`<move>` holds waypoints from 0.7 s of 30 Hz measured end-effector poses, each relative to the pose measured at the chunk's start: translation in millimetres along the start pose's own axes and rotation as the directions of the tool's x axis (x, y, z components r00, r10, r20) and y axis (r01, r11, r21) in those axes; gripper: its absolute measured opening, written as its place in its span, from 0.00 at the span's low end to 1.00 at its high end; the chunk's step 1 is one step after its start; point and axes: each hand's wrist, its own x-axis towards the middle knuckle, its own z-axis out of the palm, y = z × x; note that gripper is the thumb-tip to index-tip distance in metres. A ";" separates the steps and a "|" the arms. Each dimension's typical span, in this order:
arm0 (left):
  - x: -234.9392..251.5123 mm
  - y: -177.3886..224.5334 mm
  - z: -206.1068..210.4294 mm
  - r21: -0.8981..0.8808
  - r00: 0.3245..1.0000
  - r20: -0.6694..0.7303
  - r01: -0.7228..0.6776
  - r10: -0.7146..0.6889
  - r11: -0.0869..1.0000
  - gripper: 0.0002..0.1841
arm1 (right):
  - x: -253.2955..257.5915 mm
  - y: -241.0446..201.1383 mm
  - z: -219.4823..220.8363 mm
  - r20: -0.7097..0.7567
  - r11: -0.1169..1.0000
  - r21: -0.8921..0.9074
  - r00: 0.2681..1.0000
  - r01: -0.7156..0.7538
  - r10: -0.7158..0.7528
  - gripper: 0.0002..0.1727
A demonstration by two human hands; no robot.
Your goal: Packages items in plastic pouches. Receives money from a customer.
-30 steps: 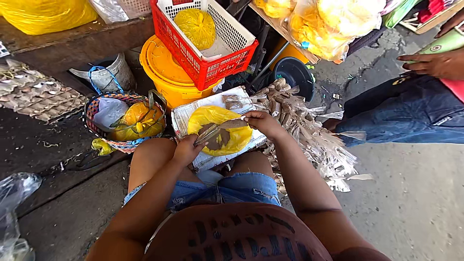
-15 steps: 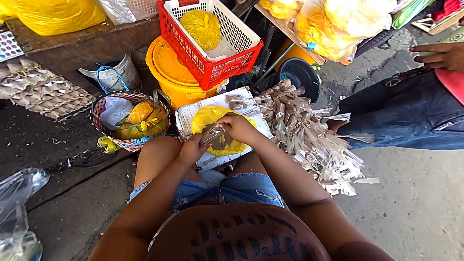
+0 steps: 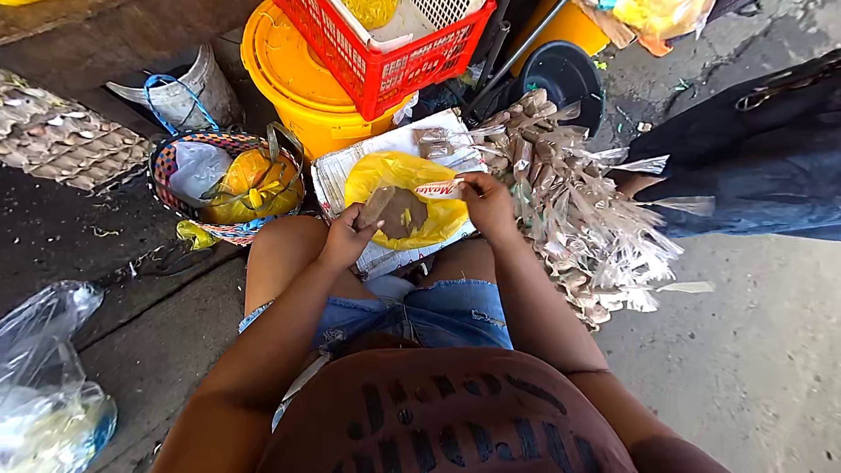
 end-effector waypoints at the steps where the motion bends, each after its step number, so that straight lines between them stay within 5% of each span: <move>1: -0.2 -1.5 0.6 -0.006 1.000 0.008 0.002 -0.002 1.000 0.10 | -1.3 8.9 11.3 0.025 0.999 -0.014 0.999 -0.040 0.040 0.13; 7: -1.6 -2.2 1.5 -0.019 0.998 -0.055 -0.030 0.029 0.999 0.10 | -1.0 32.7 62.8 0.061 0.975 -0.128 0.979 -0.183 0.192 0.14; 14: 1.1 -2.4 1.3 0.005 0.999 -0.014 -0.030 0.030 1.000 0.14 | -1.6 19.5 89.1 0.222 0.981 -0.100 0.958 -0.166 0.184 0.13; 21: 3.8 -5.1 -1.2 0.060 1.000 -0.005 0.024 -0.024 0.998 0.15 | 8.3 26.4 72.0 0.251 0.958 0.085 0.937 -0.273 0.244 0.13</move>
